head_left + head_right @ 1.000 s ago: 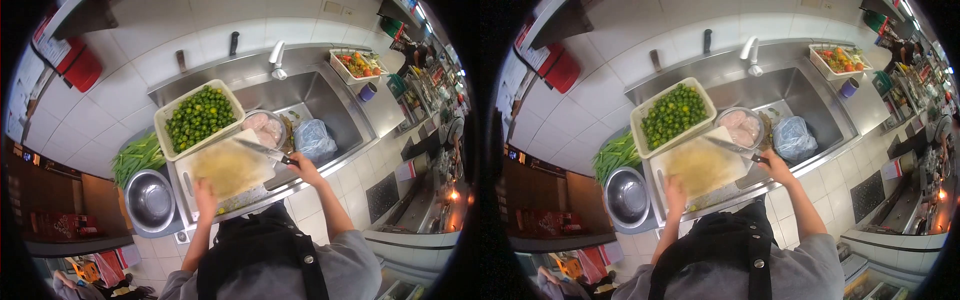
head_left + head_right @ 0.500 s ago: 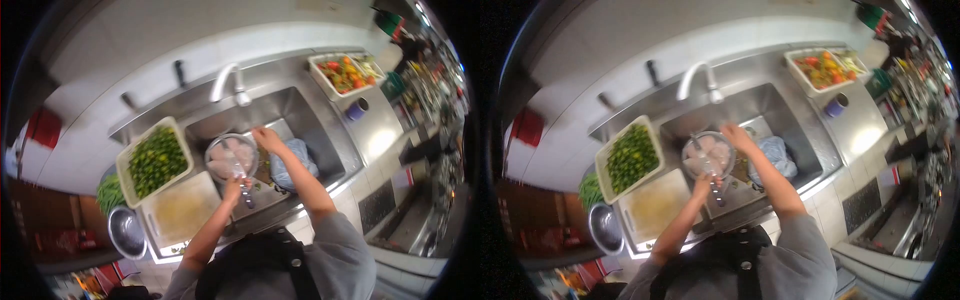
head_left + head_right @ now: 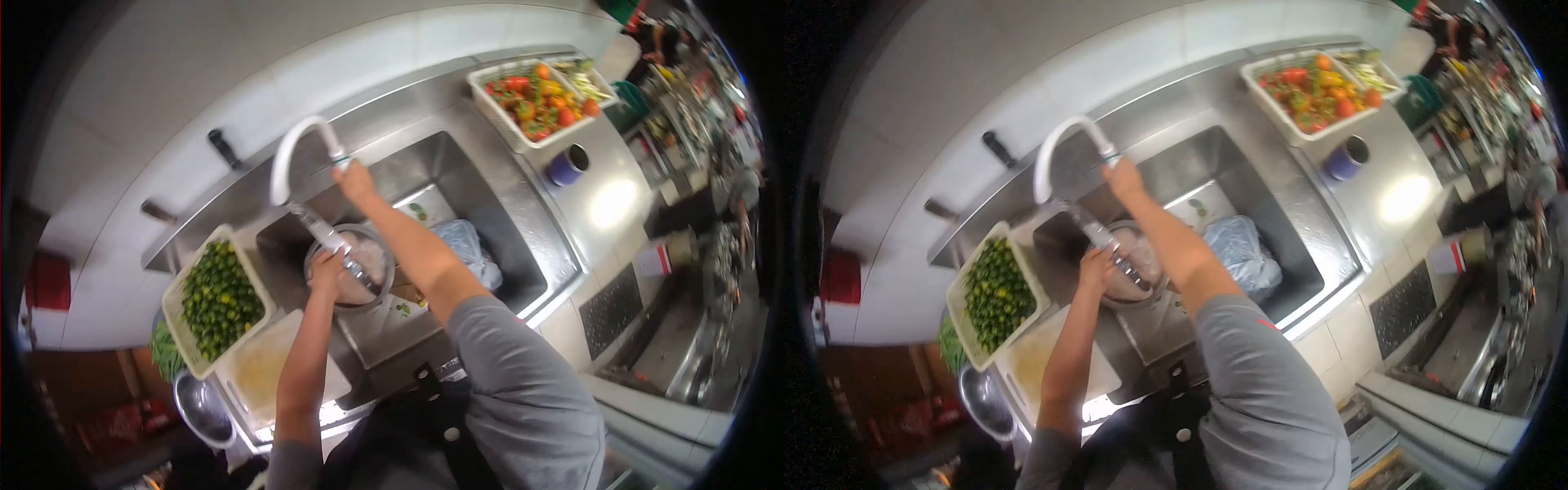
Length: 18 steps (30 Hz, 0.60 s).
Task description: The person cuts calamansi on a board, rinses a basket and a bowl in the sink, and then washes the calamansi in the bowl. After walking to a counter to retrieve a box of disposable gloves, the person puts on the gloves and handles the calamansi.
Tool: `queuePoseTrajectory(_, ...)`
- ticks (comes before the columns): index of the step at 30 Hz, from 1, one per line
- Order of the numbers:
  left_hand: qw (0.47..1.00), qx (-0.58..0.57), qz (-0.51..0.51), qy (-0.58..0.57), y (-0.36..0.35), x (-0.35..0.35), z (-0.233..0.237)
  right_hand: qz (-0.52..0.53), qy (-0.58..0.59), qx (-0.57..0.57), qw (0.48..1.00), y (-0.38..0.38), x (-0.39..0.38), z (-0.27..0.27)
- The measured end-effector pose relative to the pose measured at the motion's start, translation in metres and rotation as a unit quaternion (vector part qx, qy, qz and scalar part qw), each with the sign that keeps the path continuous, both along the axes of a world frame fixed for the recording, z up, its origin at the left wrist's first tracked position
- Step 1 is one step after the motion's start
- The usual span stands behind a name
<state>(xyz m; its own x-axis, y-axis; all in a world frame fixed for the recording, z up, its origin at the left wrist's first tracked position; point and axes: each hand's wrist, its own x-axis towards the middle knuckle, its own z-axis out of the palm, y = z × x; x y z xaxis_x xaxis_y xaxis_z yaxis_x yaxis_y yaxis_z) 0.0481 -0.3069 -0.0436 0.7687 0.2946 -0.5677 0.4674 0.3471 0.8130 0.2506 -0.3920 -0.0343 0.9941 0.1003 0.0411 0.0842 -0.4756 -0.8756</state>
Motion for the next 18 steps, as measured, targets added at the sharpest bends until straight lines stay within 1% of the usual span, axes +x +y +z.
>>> queuePoseTrajectory(1,1.0,-0.027,0.006,-0.012,0.002,0.011,-0.004,0.017,-0.015,0.0,1.0,-0.002,0.004,-0.006)
queuePoseTrajectory(2,0.998,-0.053,0.008,-0.025,0.006,0.019,-0.013,0.072,0.035,0.022,0.997,-0.015,0.0,0.007)
queuePoseTrajectory(3,0.998,-0.055,0.014,-0.021,0.007,0.027,-0.015,0.097,0.031,0.039,0.994,-0.022,0.001,-0.007)
queuePoseTrajectory(5,0.998,-0.056,0.019,-0.016,0.007,0.038,-0.013,0.074,0.06,-0.04,0.995,-0.048,-0.028,-0.013)
queuePoseTrajectory(7,0.998,-0.056,0.0,-0.032,0.0,0.046,-0.009,0.157,0.141,-0.132,0.969,-0.083,-0.07,-0.031)
queuePoseTrajectory(8,0.998,-0.058,0.0,-0.031,-0.005,0.049,-0.013,0.233,0.163,-0.091,0.954,-0.095,-0.091,-0.038)
queuePoseTrajectory(9,0.996,-0.078,0.035,-0.024,-0.009,0.052,-0.019,0.307,0.183,-0.047,0.933,-0.104,-0.113,-0.046)
queuePoseTrajectory(10,0.993,-0.097,0.071,-0.016,-0.012,0.053,-0.023,0.279,0.182,-0.038,0.942,-0.106,-0.137,-0.056)
queuePoseTrajectory(11,0.993,-0.098,0.069,-0.015,-0.013,0.053,-0.022,0.25,0.18,-0.028,0.951,-0.104,-0.157,-0.063)
queuePoseTrajectory(12,0.993,-0.096,0.064,-0.002,-0.013,0.052,-0.019,0.25,0.18,-0.029,0.951,-0.102,-0.171,-0.063)
queuePoseTrajectory(14,0.994,-0.092,0.062,0.01,-0.001,0.051,-0.024,0.173,0.114,-0.005,0.978,-0.098,-0.19,-0.066)
queuePoseTrajectory(15,0.997,-0.078,0.02,0.004,0.01,0.051,-0.025,0.179,0.097,0.033,0.979,-0.097,-0.194,-0.068)
queuePoseTrajectory(16,0.998,-0.064,-0.021,0.0,0.018,0.05,-0.023,0.182,0.097,0.036,0.978,-0.095,-0.195,-0.068)
queuePoseTrajectory(17,0.998,-0.061,-0.019,0.0,0.022,0.05,-0.02,0.192,0.077,0.055,0.977,-0.093,-0.196,-0.068)
queuePoseTrajectory(18,0.999,-0.034,0.031,-0.008,0.027,0.05,-0.018,0.203,0.058,0.073,0.975,-0.092,-0.197,-0.068)
